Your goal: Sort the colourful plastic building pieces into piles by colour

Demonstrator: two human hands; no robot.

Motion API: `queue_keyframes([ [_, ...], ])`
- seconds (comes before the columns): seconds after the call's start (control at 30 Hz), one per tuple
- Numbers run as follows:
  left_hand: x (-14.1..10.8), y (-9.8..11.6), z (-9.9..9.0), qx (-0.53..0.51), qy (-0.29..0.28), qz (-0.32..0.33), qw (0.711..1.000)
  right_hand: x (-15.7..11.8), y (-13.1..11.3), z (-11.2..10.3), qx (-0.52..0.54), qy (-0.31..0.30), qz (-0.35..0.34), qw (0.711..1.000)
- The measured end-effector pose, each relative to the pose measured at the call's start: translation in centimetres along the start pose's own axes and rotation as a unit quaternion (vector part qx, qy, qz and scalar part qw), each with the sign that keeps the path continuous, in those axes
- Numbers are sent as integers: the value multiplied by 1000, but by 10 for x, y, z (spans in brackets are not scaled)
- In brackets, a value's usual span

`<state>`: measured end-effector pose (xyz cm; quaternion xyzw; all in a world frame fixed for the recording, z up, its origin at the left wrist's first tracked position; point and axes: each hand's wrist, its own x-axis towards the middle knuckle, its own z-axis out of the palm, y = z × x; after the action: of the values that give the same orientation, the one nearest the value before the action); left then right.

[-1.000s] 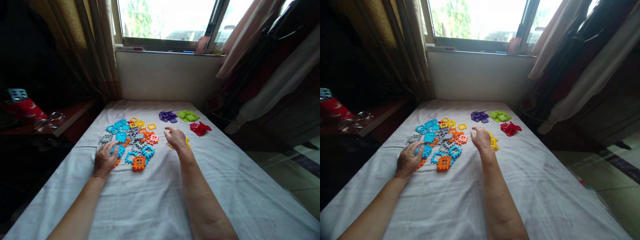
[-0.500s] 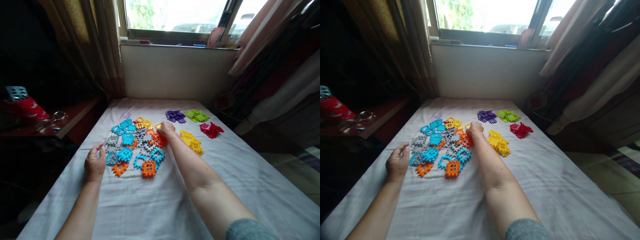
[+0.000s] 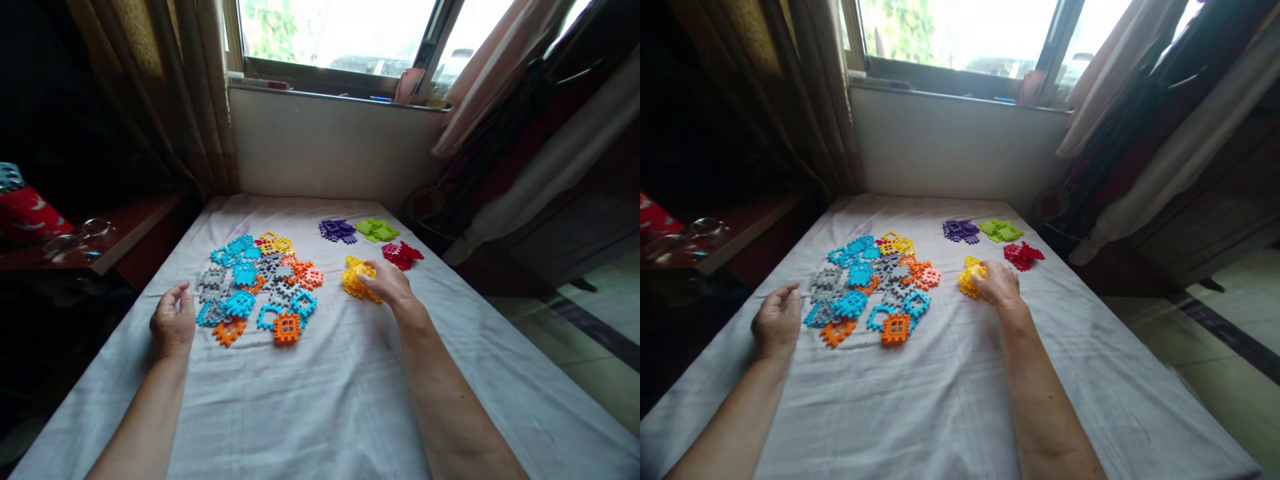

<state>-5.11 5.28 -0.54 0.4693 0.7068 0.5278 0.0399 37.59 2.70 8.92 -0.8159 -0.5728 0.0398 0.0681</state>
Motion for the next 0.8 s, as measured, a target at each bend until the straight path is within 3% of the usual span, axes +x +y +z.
queue_keyframes([
  [0.17,2,1,0,-9,5,-18,1000,-8,13,7,-13,8,-23,1000],
  [0.3,1,0,0,-11,-3,-6,1000,1,1,4,-1,47,-49,998],
  [0.4,0,-1,1,-7,-15,-5,1000,17,-32,4,15,54,-122,991],
  [0.57,0,-1,1,-4,-24,-26,999,54,-115,22,50,16,-241,969],
  [0.7,0,-2,1,-9,-23,-28,999,83,-168,40,49,-23,-230,972],
  [0.8,-1,-3,1,-13,-31,-34,999,100,-191,51,31,-69,-185,980],
])
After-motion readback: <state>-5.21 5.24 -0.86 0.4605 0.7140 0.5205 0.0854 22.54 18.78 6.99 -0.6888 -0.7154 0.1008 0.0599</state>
